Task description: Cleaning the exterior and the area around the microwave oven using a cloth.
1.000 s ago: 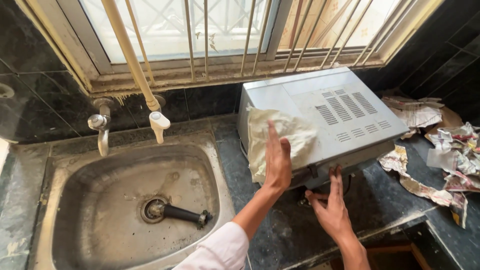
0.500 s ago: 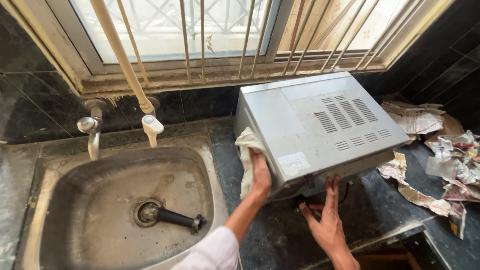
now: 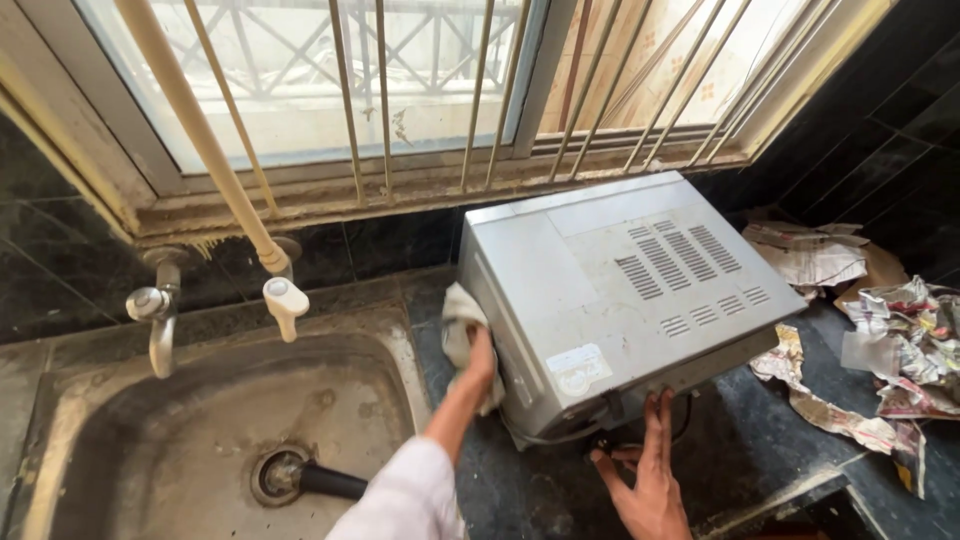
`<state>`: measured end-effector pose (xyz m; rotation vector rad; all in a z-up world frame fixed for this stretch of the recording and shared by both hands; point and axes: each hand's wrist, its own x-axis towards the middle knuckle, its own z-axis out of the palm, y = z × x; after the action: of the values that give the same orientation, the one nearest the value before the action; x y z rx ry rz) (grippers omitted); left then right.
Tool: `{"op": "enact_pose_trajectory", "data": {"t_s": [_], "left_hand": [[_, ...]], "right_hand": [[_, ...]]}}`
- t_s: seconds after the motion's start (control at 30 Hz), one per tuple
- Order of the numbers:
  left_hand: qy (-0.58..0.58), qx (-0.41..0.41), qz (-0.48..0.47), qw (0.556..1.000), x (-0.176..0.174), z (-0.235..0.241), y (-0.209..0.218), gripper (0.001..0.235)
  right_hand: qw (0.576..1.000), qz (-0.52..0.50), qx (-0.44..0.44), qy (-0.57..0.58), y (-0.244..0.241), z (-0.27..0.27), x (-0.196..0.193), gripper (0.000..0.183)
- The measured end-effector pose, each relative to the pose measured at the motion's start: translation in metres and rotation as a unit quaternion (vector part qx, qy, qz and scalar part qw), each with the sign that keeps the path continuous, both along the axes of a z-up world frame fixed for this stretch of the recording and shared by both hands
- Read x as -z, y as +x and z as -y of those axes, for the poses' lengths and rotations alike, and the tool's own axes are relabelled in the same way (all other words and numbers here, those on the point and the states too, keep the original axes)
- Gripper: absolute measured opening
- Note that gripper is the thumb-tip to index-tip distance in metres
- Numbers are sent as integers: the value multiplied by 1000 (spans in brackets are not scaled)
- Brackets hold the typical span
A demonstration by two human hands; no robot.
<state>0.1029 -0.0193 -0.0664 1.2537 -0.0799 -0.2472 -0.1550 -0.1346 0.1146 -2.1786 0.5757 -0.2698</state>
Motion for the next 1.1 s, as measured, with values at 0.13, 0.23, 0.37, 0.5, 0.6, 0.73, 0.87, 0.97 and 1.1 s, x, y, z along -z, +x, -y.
{"op": "enact_pose_trajectory", "data": {"t_s": [0.13,0.23,0.37,0.5,0.6,0.73,0.87,0.97,1.1], "left_hand": [[-35,-43,65,996,-72,-12,-50,69],[117,-10,64,991,-156,-28,-61,78],[11,37,-49,998,-158,-42,-29,78],[53,81,-136,986,47,-17,52,82],[51,115,-177,976,-37,-47,-10,80],[71,39,-160,984,-70,-38,5,77],[-28,-42,30,998,-121,-20,43,74],[-87,-77,102,988,-86,-4,62,74],[-6,-51,-7,999,-77,-20,22,78]], "right_hand": [[999,-34,14,12,5,0,6,115],[997,-65,21,-20,4,1,8,120],[999,-16,-10,-39,1,4,17,118],[998,34,-19,-56,2,-4,5,119],[999,-35,13,-7,-1,-7,-3,117],[999,-8,-18,-35,1,-4,0,117],[1000,-16,-8,-25,-4,-3,-2,115],[1000,5,8,-9,-2,-5,5,112],[999,19,19,-41,0,8,24,113]]}}
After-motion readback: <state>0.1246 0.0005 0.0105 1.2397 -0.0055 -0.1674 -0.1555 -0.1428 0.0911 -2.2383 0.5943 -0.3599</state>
